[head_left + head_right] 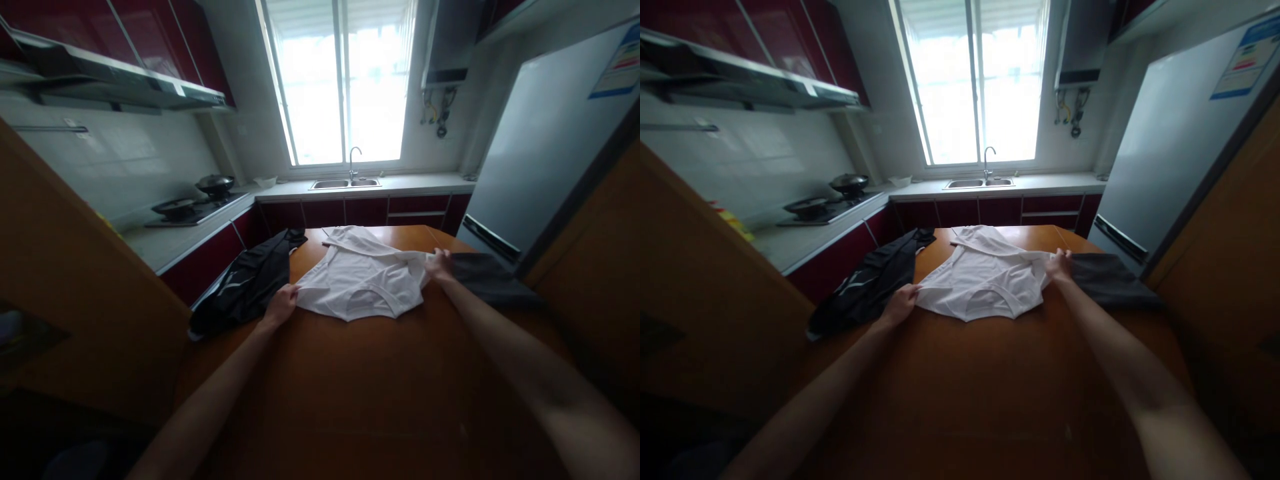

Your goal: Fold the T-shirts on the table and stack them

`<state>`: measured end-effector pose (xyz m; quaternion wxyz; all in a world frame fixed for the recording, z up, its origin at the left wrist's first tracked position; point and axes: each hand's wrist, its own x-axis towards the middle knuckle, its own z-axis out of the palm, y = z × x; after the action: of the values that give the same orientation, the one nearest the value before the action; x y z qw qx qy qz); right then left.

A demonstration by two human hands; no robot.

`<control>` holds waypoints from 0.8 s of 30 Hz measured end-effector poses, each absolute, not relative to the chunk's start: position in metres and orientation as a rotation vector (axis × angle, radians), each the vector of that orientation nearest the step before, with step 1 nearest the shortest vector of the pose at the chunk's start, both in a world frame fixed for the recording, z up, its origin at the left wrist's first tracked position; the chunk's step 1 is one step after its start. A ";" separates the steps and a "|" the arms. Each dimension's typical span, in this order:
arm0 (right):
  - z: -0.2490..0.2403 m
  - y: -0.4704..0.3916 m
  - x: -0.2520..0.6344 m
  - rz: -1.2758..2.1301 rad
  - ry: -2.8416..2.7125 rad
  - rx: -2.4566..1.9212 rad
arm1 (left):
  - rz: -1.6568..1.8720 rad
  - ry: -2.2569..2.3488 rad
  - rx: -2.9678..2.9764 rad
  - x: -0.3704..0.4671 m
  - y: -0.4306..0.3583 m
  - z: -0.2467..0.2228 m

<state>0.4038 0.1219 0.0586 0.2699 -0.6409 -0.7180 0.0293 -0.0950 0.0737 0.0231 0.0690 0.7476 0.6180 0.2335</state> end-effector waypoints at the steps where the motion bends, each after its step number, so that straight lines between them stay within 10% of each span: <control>1: 0.052 0.111 0.400 0.039 -1.920 -1.750 | 0.731 1.907 2.232 -0.097 0.074 0.024; 24: 0.007 -0.097 0.358 -0.036 -2.471 -1.519 | 0.391 1.348 2.651 -0.054 -0.073 0.016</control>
<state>0.3578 -0.0966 0.0068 0.1200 -0.5199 -0.8457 -0.0124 -0.0543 -0.0730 0.0158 0.0711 0.8815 0.4483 0.1300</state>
